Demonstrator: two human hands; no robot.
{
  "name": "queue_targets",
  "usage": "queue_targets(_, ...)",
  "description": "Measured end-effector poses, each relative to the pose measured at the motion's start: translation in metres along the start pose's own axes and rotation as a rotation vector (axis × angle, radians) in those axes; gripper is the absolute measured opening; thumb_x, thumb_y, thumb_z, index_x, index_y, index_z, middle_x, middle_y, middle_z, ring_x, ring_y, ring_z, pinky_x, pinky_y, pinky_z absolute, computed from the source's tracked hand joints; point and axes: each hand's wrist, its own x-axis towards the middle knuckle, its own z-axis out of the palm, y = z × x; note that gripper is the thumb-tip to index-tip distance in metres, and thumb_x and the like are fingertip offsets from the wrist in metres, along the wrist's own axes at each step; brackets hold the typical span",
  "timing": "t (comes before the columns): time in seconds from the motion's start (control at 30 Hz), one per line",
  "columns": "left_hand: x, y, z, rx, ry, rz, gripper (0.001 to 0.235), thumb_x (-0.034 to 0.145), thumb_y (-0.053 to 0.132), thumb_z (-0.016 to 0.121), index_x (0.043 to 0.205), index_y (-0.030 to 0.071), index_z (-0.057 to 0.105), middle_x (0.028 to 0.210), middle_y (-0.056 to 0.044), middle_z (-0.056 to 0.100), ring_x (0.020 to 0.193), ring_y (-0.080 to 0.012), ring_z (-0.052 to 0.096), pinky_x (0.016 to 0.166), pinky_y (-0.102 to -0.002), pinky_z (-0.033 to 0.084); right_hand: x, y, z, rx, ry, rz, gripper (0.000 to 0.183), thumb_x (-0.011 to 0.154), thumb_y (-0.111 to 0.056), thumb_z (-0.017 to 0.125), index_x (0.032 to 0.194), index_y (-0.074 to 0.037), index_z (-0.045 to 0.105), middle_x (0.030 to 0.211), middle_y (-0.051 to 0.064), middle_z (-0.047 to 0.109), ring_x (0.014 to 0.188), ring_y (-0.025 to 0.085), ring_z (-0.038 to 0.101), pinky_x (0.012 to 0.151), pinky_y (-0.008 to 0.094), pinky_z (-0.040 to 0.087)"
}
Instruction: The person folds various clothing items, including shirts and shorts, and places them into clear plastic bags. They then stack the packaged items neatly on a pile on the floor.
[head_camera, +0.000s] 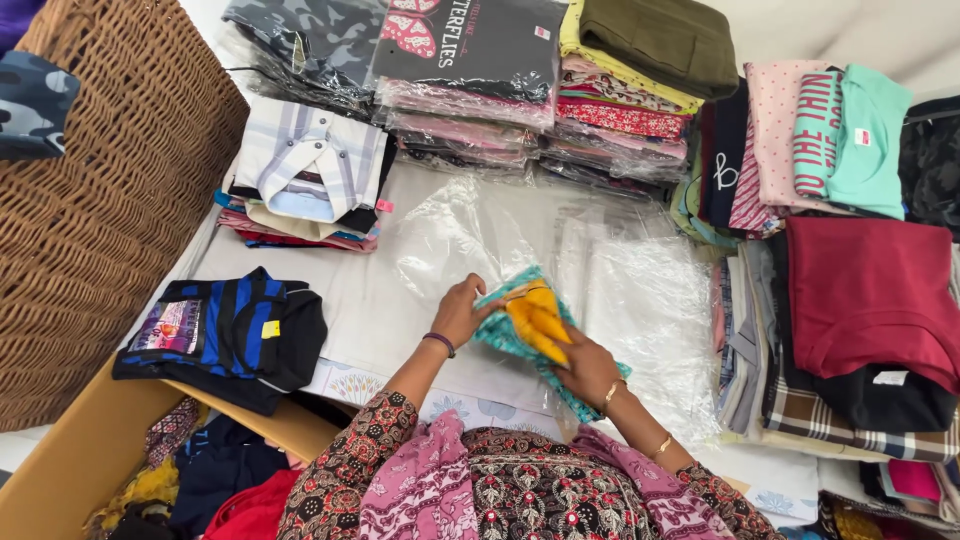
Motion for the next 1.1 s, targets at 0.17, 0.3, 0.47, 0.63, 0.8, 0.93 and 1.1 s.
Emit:
queue_targets(0.17, -0.01, 0.018, 0.009, 0.066, 0.085, 0.178, 0.029, 0.087, 0.009, 0.064, 0.116, 0.01, 0.058, 0.093, -0.015, 0.064, 0.092, -0.0366, 0.064, 0.077, -0.047, 0.053, 0.0, -0.027, -0.008, -0.194, -0.103, -0.246, 0.072, 0.071, -0.015, 0.076, 0.14, -0.027, 0.058, 0.158, 0.015, 0.041, 0.102, 0.035, 0.068, 0.085, 0.043, 0.058)
queue_targets(0.3, -0.025, 0.043, 0.017, 0.374, 0.102, 0.274, 0.041, 0.095, 0.011, 0.06, 0.135, 0.015, 0.057, 0.105, -0.014, 0.057, 0.094, -0.0337, 0.062, 0.075, -0.046, 0.054, 0.004, -0.032, -0.006, 0.08, 0.016, 0.052, 0.07, 0.076, -0.023, 0.079, 0.141, -0.027, 0.055, 0.152, 0.015, 0.046, 0.098, 0.037, 0.068, 0.085, 0.046, 0.057)
queue_targets(0.47, -0.044, 0.096, 0.023, 0.314, 0.073, 0.395, 0.056, 0.092, 0.011, 0.058, 0.147, 0.003, 0.049, 0.109, -0.019, 0.052, 0.095, -0.0355, 0.058, 0.072, -0.042, 0.055, 0.021, -0.025, 0.037, -0.255, 0.013, 0.027, 0.054, 0.084, -0.018, 0.071, 0.136, -0.017, 0.059, 0.147, 0.013, 0.054, 0.116, 0.03, 0.065, 0.096, 0.041, 0.055)
queue_targets(0.63, -0.066, 0.126, 0.016, 0.257, 0.047, 0.462, 0.059, 0.091, 0.012, 0.061, 0.148, 0.005, 0.049, 0.109, -0.015, 0.051, 0.097, -0.0322, 0.059, 0.074, -0.042, 0.055, 0.055, -0.042, 0.038, -0.11, 0.174, -0.205, 0.059, 0.097, -0.018, 0.061, 0.152, -0.009, 0.045, 0.158, 0.011, 0.048, 0.14, 0.029, 0.052, 0.114, 0.04, 0.044)
queue_targets(0.8, -0.071, 0.105, 0.015, 0.279, 0.078, 0.462, 0.052, 0.089, 0.011, 0.062, 0.141, 0.008, 0.055, 0.111, -0.013, 0.052, 0.1, -0.0295, 0.061, 0.074, -0.042, 0.055, 0.076, -0.091, -0.004, -0.353, 0.143, -0.238, 0.074, 0.094, -0.039, 0.053, 0.16, -0.02, 0.028, 0.169, 0.01, 0.028, 0.154, 0.039, 0.028, 0.119, 0.051, 0.025)
queue_targets(0.93, -0.066, 0.052, 0.032, 0.34, 0.049, 0.308, 0.056, 0.088, 0.013, 0.064, 0.142, 0.004, 0.053, 0.109, -0.014, 0.053, 0.095, -0.0316, 0.06, 0.071, -0.044, 0.054, 0.075, -0.075, 0.029, -0.658, 0.013, -0.17, 0.078, 0.089, -0.053, 0.051, 0.158, -0.027, 0.023, 0.169, 0.008, 0.02, 0.156, 0.043, 0.017, 0.117, 0.057, 0.017)
queue_targets(1.1, -0.071, 0.024, 0.03, 0.377, 0.029, 0.271, 0.051, 0.088, 0.012, 0.064, 0.138, 0.008, 0.055, 0.101, -0.012, 0.059, 0.092, -0.0303, 0.063, 0.069, -0.042, 0.055, 0.042, -0.03, 0.05, -0.287, -0.397, -0.514, 0.065, 0.094, -0.048, 0.057, 0.147, -0.012, 0.047, 0.152, 0.021, 0.044, 0.147, 0.039, 0.039, 0.118, 0.057, 0.028)
